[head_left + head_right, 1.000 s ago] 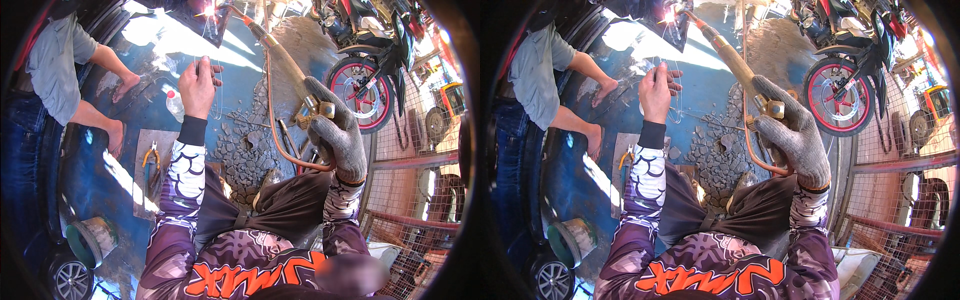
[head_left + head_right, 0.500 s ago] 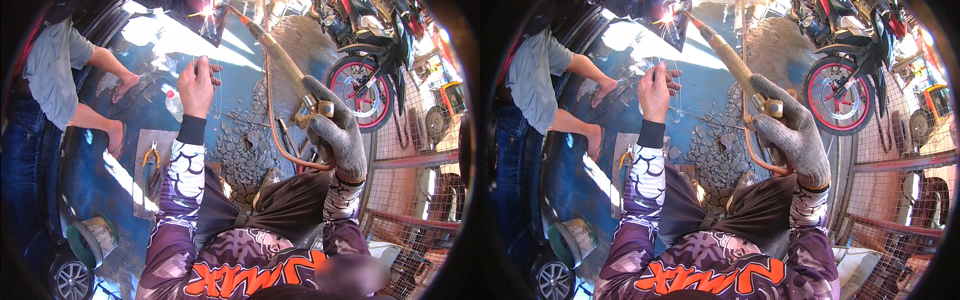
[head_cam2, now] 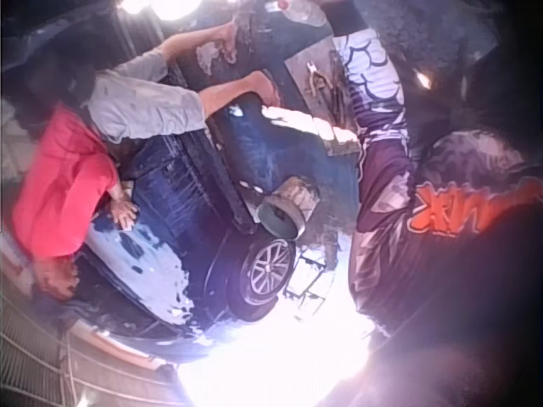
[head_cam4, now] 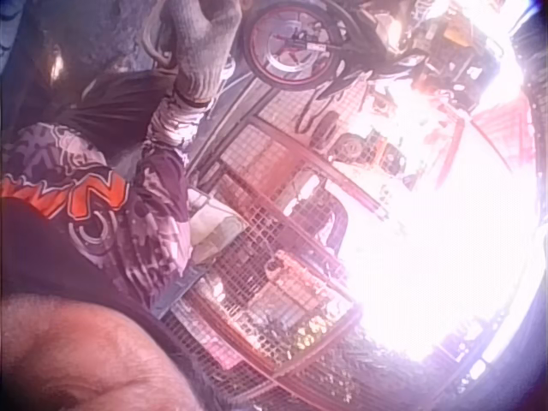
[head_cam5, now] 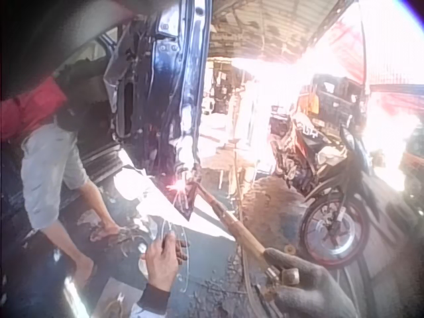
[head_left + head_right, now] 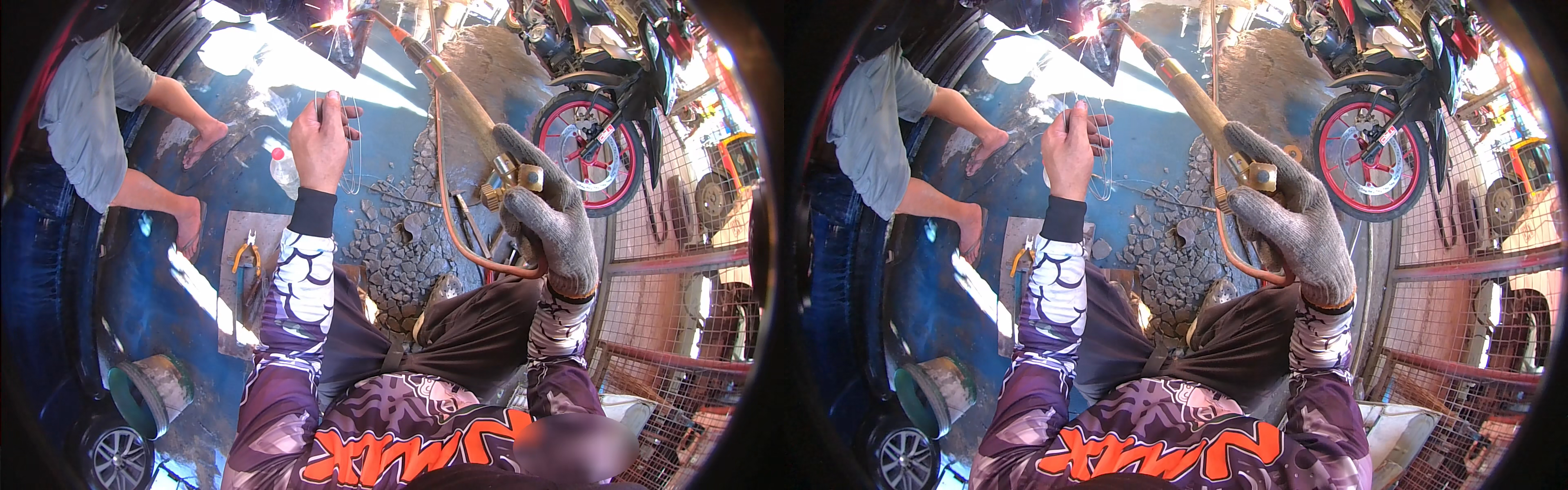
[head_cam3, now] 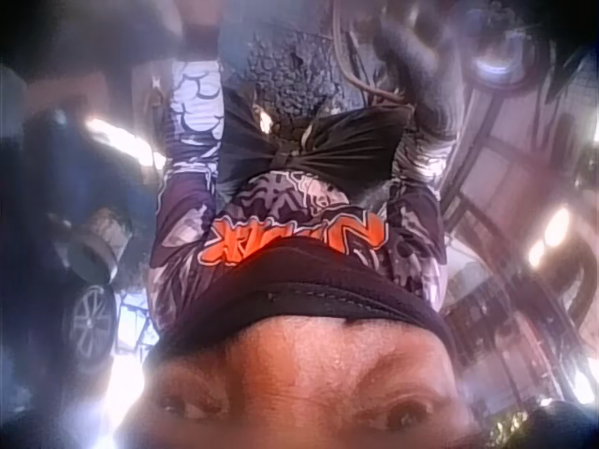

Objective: The person uses a welding torch and filler wire to weld a section of a car's body panel. They adjust the torch and wire repeatedly while seated on the floor in a workshop environment.

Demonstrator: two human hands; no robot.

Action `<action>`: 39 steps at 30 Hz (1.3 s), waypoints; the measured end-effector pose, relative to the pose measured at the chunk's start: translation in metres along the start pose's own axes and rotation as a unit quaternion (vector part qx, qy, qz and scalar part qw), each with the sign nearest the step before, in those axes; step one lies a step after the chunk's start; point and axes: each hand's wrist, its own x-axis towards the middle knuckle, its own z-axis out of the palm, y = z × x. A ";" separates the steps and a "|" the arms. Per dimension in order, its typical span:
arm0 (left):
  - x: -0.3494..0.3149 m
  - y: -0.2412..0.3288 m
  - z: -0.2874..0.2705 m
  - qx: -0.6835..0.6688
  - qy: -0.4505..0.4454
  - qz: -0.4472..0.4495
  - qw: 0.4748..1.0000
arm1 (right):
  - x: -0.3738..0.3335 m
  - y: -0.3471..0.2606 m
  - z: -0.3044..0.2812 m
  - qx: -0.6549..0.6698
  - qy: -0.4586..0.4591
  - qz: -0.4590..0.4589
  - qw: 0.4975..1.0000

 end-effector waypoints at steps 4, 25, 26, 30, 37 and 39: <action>0.000 0.000 0.000 -0.001 -0.002 0.000 1.000 | -0.001 -0.001 0.000 -0.003 0.000 0.001 1.000; 0.001 -0.001 -0.002 0.012 -0.010 0.001 1.000 | -0.001 0.001 -0.001 -0.003 -0.011 -0.009 1.000; 0.001 -0.001 -0.003 0.017 -0.011 0.003 1.000 | -0.001 0.001 -0.001 0.002 -0.015 -0.006 1.000; 0.002 -0.001 -0.002 0.021 -0.014 0.006 1.000 | -0.001 0.001 -0.001 0.003 -0.013 -0.009 1.000; 0.002 -0.002 -0.002 0.017 -0.012 0.001 1.000 | -0.001 0.002 0.001 0.018 -0.005 -0.017 1.000; 0.002 -0.002 -0.002 0.017 -0.013 0.003 1.000 | -0.001 0.001 0.002 0.014 0.000 -0.017 1.000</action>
